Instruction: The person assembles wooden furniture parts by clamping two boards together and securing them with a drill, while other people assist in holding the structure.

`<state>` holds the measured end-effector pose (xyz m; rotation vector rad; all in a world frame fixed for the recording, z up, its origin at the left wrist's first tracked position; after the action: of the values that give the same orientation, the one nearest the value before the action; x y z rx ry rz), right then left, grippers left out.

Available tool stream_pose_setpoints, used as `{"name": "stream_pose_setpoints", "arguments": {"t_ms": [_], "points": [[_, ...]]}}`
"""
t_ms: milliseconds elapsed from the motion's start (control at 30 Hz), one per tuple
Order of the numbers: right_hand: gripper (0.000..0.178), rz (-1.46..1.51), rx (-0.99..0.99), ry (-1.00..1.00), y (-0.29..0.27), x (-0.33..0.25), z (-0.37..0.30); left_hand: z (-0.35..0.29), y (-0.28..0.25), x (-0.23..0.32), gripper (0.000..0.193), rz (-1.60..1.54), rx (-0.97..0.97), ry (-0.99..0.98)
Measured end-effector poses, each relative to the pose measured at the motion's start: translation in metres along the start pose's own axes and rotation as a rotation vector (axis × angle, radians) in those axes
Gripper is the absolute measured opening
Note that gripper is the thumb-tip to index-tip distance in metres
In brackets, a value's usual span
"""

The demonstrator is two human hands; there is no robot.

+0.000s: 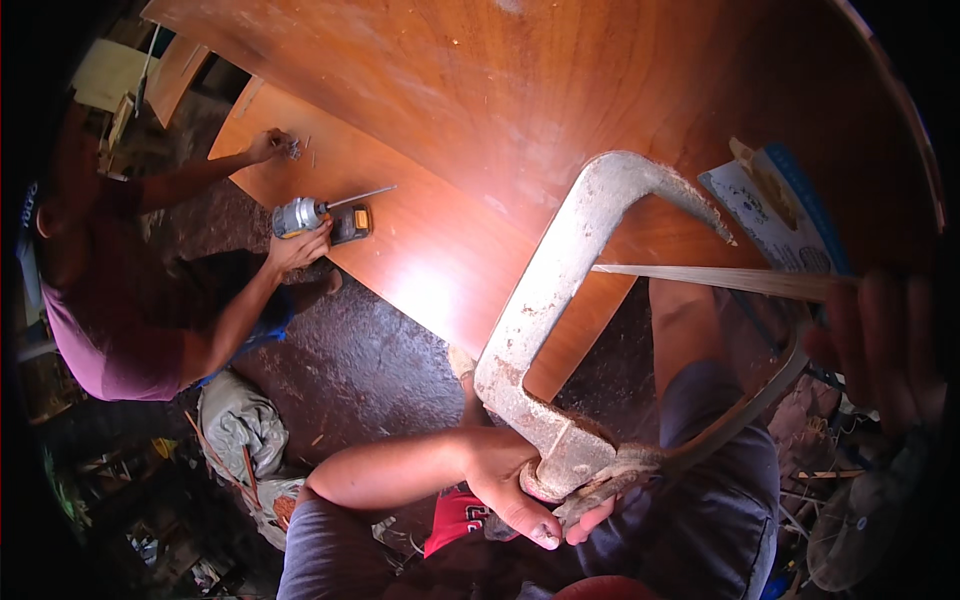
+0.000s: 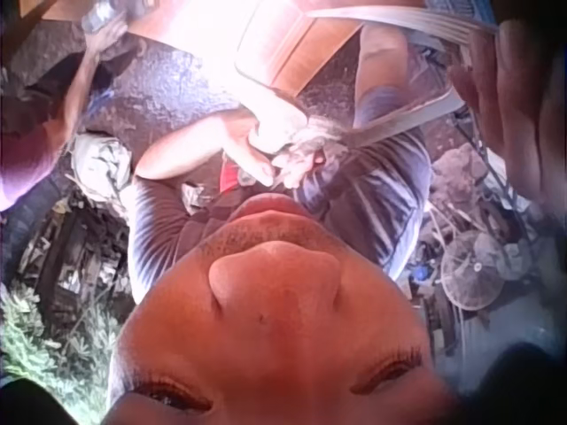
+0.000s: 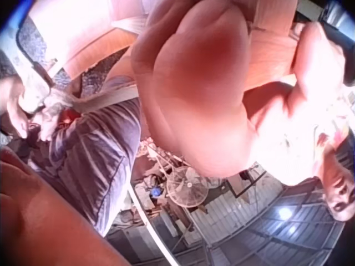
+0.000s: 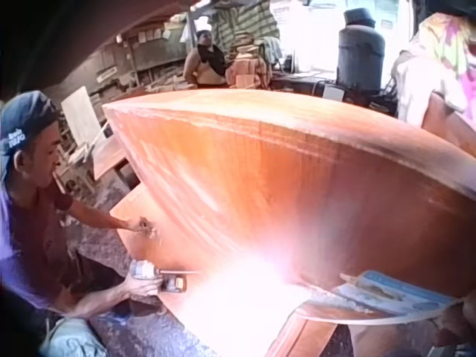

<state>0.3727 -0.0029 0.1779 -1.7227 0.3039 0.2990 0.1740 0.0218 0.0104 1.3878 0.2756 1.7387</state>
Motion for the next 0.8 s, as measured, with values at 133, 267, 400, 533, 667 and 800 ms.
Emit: {"name": "stream_pose_setpoints", "arguments": {"t_ms": [133, 267, 400, 533, 667, 800], "points": [[0.023, -0.024, -0.027, 0.032, -0.008, -0.009, -0.006, 0.004, 0.010, 0.015, 0.034, 0.006, 0.197, 0.097], [0.023, -0.229, -0.078, 0.086, -0.020, -0.018, -0.003, 0.005, 0.005, 0.023, 0.032, -0.009, 0.145, 0.090], [0.024, -0.375, 0.054, -0.053, -0.008, -0.011, -0.010, 0.003, 0.010, 0.023, 0.030, 0.013, 0.068, 0.087], [0.022, 0.985, 0.473, 0.671, 0.014, 0.019, -0.009, 0.004, 0.002, 0.006, 0.028, 0.152, 0.096, 0.129], [0.020, 0.294, 0.240, 0.191, -0.011, 0.002, 0.009, -0.003, 0.009, -0.003, 0.029, 0.046, 0.089, 0.007], [0.019, -0.523, 0.226, -0.928, -0.031, -0.026, 0.030, -0.002, 0.013, 0.001, 0.035, -0.058, 0.140, -0.004]]}}
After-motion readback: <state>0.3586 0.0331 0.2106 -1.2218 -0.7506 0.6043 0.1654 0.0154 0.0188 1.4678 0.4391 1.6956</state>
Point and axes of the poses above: each hand's wrist, its own z-axis towards the middle knuckle, its own y-axis out of the palm, x = y × z, the point moved 5 cm from there along z, towards the middle knuckle, and after that the axes turned 3 degrees about z, right-handed, at the moved point
